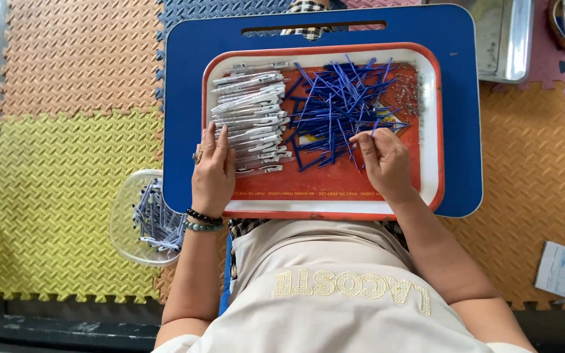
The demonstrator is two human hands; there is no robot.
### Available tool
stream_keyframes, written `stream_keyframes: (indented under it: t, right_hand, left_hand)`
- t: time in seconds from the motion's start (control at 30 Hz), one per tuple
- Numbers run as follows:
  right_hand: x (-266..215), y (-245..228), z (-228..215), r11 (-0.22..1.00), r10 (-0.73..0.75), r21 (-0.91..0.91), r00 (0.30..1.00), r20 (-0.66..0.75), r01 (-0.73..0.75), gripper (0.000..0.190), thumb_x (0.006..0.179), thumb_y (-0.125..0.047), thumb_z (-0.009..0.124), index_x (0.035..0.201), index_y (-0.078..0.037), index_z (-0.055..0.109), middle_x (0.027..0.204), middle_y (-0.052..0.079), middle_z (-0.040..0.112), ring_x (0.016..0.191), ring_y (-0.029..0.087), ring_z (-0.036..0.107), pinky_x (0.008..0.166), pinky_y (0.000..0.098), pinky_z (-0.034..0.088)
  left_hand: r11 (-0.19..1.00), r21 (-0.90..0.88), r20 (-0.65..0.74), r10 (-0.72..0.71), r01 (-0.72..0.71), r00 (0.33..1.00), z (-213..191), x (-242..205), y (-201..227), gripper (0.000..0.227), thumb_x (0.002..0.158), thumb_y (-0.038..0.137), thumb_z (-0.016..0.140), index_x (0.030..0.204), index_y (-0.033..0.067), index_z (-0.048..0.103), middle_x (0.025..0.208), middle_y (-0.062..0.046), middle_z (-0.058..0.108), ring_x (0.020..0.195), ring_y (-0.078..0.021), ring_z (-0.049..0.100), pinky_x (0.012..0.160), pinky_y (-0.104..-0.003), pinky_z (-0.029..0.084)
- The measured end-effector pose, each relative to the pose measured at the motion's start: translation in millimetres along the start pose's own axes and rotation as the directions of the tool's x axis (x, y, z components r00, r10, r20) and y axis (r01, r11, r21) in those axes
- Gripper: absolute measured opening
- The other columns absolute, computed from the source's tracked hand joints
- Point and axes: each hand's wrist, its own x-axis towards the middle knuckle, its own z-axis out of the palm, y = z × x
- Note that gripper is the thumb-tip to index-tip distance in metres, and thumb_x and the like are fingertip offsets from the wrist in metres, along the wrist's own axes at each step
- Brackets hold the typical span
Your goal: Assembling pens by manually inserting ink refills into pen barrels on a small tray.
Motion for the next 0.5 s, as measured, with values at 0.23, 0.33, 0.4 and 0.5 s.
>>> stream_keyframes:
  t: [0.23,0.33,0.4,0.5]
  right_hand:
    - [-16,-28,-15,0.998,0.06,-0.034,0.984,0.169,-0.055,0.039,0.134,-0.024,0.052,0.111,-0.009,0.08,0.091,0.012,0.075,0.088,0.033,0.073,0.088,0.0426,0.057]
    - [-9,-19,-4,0.997,0.075,-0.016,0.989,0.124,-0.074,0.032,0.139,-0.011,0.059,0.123,0.01,0.078,0.105,0.019,0.077,0.088,0.024,0.068,0.08,0.0355,0.053]
    - [-13,-17,-6,0.995,0.084,-0.052,0.992,0.097,-0.079,0.034,0.144,-0.005,0.056,0.123,0.011,0.078,0.104,0.018,0.075,0.09,0.023,0.069,0.08,0.0342,0.052]
    - [-15,-16,-7,0.996,0.06,-0.071,0.989,0.132,-0.051,0.036,0.147,-0.004,0.052,0.127,0.016,0.075,0.109,0.023,0.076,0.097,0.028,0.074,0.085,0.0365,0.057]
  left_hand:
    - [0.91,0.238,-0.482,-0.193,0.34,0.855,-89,-77,-221,0.037,0.112,0.005,0.073,0.148,0.0115,0.079,0.144,-0.015,0.077,0.135,-0.038,0.07,0.116,-0.048,0.049]
    - [0.838,0.243,-0.451,-0.348,0.488,0.822,-106,-136,-308,0.034,0.09,-0.014,0.073,0.121,-0.0033,0.082,0.113,-0.016,0.08,0.095,-0.0279,0.079,0.087,-0.037,0.066]
    - [0.624,0.16,-0.196,-0.74,0.765,0.644,-96,-198,-352,0.021,0.097,0.004,0.077,0.116,0.0057,0.087,0.102,-0.009,0.088,0.089,-0.0226,0.083,0.084,-0.035,0.066]
    - [0.543,0.199,-0.084,-0.82,0.816,0.567,-73,-250,-348,0.016,0.09,0.007,0.076,0.098,0.01,0.09,0.09,-0.008,0.086,0.078,-0.0242,0.08,0.08,-0.037,0.065]
